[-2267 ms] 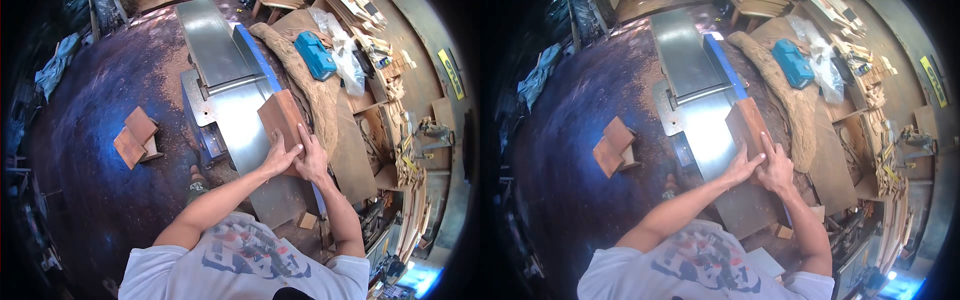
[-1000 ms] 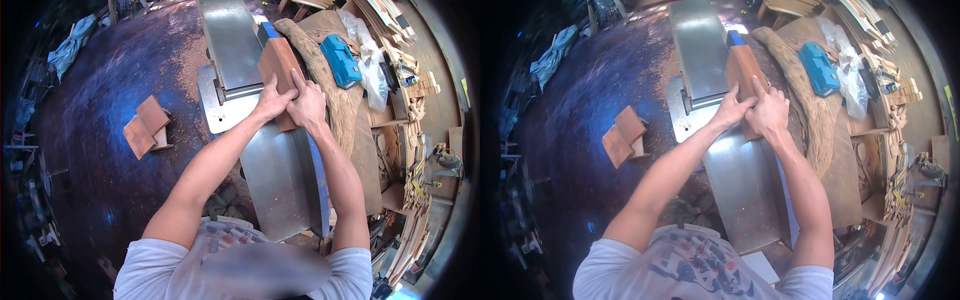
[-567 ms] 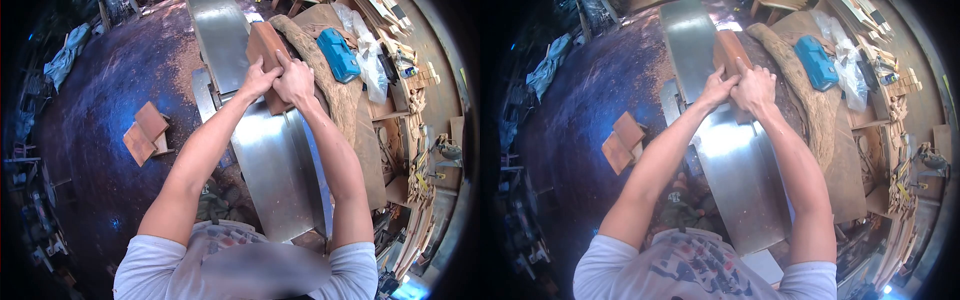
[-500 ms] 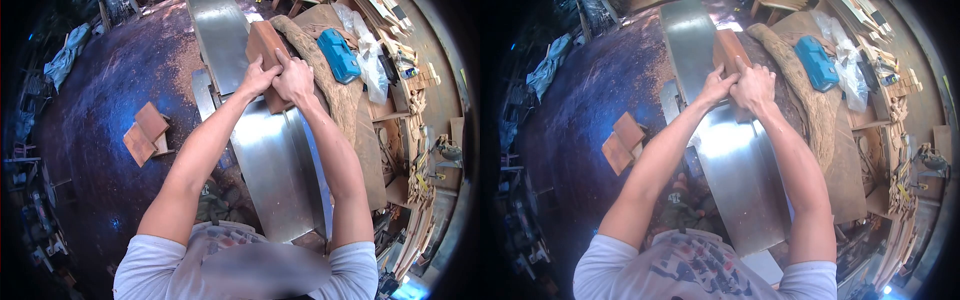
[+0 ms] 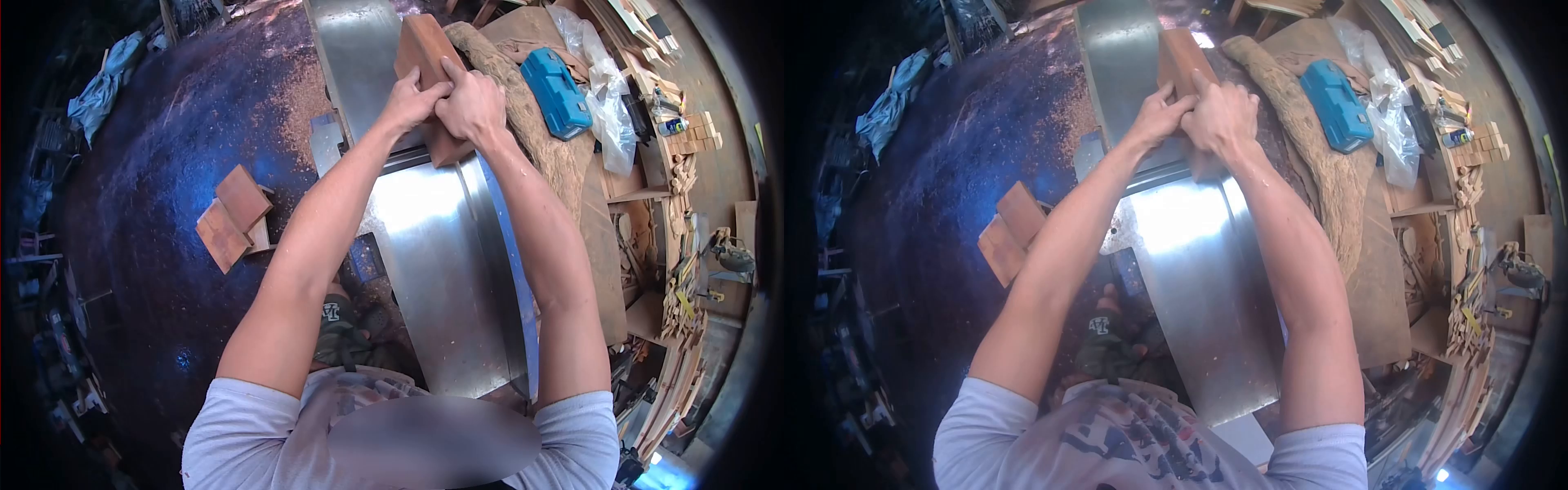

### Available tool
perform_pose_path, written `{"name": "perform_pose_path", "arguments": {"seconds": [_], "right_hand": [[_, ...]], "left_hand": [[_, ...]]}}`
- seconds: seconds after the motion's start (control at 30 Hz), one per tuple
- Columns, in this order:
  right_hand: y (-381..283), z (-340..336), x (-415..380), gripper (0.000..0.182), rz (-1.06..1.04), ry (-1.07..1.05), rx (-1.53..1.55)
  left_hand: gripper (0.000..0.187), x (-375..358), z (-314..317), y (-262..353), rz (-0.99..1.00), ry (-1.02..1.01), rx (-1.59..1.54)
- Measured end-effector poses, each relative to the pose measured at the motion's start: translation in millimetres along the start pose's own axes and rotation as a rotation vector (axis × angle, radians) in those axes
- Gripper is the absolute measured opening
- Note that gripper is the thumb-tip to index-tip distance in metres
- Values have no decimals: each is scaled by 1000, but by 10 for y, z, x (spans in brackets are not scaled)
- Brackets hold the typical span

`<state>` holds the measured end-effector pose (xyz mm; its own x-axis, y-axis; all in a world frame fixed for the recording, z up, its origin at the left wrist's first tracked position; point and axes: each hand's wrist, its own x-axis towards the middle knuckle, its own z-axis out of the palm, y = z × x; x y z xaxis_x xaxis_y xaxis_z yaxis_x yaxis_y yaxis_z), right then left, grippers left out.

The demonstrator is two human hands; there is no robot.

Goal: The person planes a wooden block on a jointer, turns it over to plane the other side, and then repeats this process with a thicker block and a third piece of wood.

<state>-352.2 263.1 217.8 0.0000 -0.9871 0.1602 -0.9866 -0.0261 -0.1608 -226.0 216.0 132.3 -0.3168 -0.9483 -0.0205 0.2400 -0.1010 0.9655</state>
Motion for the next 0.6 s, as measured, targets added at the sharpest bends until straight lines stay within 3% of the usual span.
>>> {"name": "perform_pose_path", "arguments": {"seconds": [0.47,0.6], "right_hand": [[-76,46,396,66,0,-11,18],[-133,84,565,66,18,9,24]], "left_hand": [[119,377,-192,53,-11,2,2],[111,548,-318,113,-20,-40,-7]]}}
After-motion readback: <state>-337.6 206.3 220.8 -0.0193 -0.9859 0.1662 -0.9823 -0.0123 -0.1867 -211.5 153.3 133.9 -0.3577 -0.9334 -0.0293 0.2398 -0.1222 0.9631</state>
